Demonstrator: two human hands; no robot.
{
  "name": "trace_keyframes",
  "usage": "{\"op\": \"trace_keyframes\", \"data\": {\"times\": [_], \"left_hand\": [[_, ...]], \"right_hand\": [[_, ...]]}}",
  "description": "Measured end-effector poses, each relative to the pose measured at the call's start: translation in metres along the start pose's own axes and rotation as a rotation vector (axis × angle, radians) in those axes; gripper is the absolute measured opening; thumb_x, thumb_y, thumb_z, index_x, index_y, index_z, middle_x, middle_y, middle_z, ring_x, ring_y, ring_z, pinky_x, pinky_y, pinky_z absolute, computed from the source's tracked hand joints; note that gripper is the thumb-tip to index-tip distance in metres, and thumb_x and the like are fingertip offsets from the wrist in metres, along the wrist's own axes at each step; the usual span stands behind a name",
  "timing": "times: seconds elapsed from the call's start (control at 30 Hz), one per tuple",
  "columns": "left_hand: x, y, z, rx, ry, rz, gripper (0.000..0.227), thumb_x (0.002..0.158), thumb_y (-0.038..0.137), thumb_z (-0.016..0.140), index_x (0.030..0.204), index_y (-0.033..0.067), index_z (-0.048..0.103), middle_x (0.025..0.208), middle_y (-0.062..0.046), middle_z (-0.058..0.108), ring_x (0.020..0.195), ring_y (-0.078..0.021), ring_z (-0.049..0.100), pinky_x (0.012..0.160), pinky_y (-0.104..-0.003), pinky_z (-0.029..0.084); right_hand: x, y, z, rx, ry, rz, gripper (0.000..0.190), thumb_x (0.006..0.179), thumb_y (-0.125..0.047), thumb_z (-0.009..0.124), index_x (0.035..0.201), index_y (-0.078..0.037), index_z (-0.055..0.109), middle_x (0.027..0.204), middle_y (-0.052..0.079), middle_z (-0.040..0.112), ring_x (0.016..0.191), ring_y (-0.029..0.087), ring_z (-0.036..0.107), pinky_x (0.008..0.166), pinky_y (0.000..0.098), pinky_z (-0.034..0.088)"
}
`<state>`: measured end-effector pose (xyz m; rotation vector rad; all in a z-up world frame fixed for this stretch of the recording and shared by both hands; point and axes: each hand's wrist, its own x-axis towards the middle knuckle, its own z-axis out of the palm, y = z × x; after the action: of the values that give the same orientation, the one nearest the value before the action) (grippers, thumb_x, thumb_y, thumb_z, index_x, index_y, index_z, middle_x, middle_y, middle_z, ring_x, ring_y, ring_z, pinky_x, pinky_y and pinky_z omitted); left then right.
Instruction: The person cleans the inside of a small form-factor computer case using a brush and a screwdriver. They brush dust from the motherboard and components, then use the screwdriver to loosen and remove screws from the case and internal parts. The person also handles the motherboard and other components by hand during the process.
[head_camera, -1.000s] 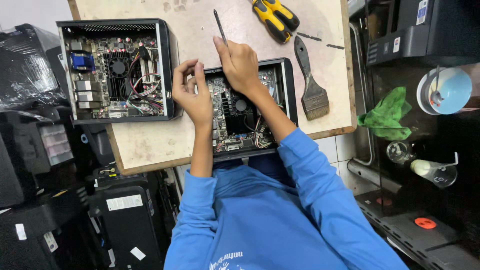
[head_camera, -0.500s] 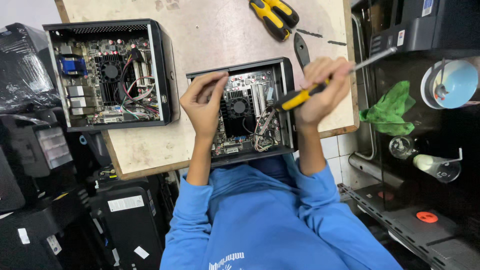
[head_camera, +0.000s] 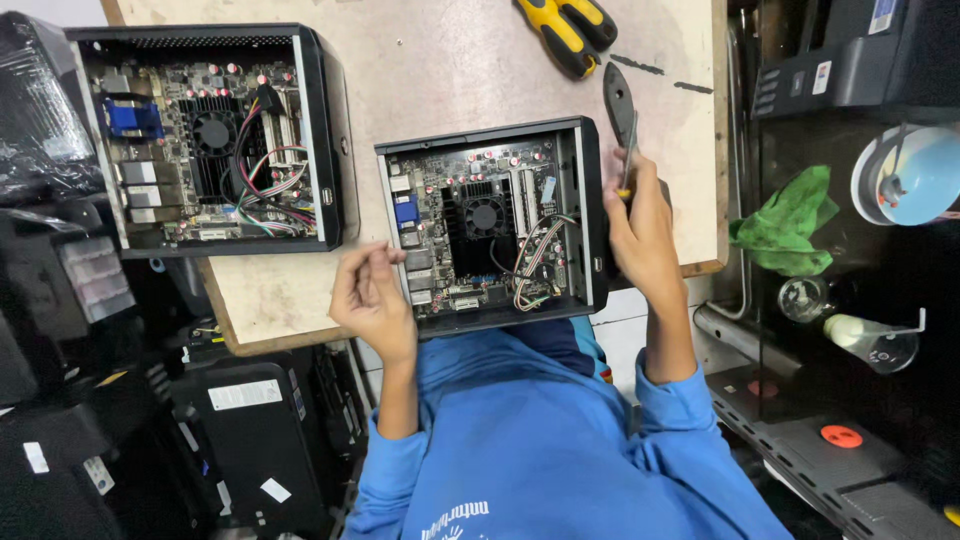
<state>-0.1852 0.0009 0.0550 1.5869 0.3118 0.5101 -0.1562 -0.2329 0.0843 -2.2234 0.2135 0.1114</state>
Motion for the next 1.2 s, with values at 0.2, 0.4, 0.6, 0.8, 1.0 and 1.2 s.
{"op": "trace_keyframes", "data": {"times": [0.2,0.4,0.6,0.8,1.0,1.2], "left_hand": [[-0.014,-0.02,-0.015,-0.08,0.169,-0.097,0.018,0.091,0.011,0.05,0.078,-0.0015,0.052,0.062,-0.007,0.046,0.056,-0.0134,0.054,0.062,-0.023,0.045],[-0.016,-0.024,-0.011,-0.241,0.185,-0.143,0.031,0.096,0.022,0.033,0.069,0.0065,0.036,0.063,-0.003,0.035,0.059,-0.0149,0.047,0.063,-0.021,0.04],[-0.017,-0.044,-0.007,-0.388,0.052,-0.135,0.03,0.097,0.028,0.026,0.073,0.0104,0.032,0.08,-0.006,0.042,0.092,-0.0219,0.054,0.08,-0.025,0.043],[-0.022,-0.057,-0.008,-0.424,0.085,-0.09,0.03,0.096,0.026,0.023,0.073,0.008,0.03,0.08,-0.009,0.04,0.088,-0.0261,0.053,0.079,-0.029,0.045],[-0.021,-0.061,-0.009,-0.407,0.084,-0.071,0.03,0.097,0.023,0.021,0.073,0.0067,0.03,0.078,-0.009,0.039,0.085,-0.0257,0.053,0.077,-0.029,0.047],[-0.021,-0.064,-0.006,-0.392,0.095,-0.041,0.032,0.097,0.024,0.022,0.073,0.0057,0.03,0.077,-0.01,0.039,0.084,-0.0276,0.055,0.077,-0.028,0.048]], "right_hand": [[0.014,0.002,0.007,-0.063,0.02,-0.203,0.035,0.088,0.004,0.04,0.123,0.01,0.043,0.098,0.032,0.051,0.093,0.051,0.05,0.081,0.0542,0.04],[0.003,-0.027,0.007,-0.113,0.132,-0.398,0.03,0.091,0.0,0.042,0.119,0.005,0.05,0.106,0.022,0.05,0.103,0.041,0.047,0.09,0.0468,0.036],[-0.012,-0.038,0.064,-0.321,-0.196,-0.879,0.034,0.078,-0.021,0.065,0.105,-0.004,0.057,0.106,0.013,0.054,0.105,0.031,0.051,0.089,0.0404,0.041],[-0.017,-0.046,0.105,-0.473,-0.312,-0.963,0.068,0.059,-0.03,0.078,0.112,0.002,0.048,0.102,0.015,0.051,0.096,0.03,0.052,0.08,0.0376,0.044],[-0.009,-0.041,0.12,-0.355,-0.342,-1.008,0.071,0.053,-0.027,0.081,0.106,0.008,0.049,0.092,0.017,0.049,0.091,0.033,0.053,0.082,0.0384,0.044],[-0.004,-0.039,0.117,-0.172,-0.394,-1.012,0.056,0.078,-0.036,0.062,0.105,0.011,0.049,0.087,0.018,0.047,0.086,0.034,0.052,0.076,0.0375,0.047]]}}
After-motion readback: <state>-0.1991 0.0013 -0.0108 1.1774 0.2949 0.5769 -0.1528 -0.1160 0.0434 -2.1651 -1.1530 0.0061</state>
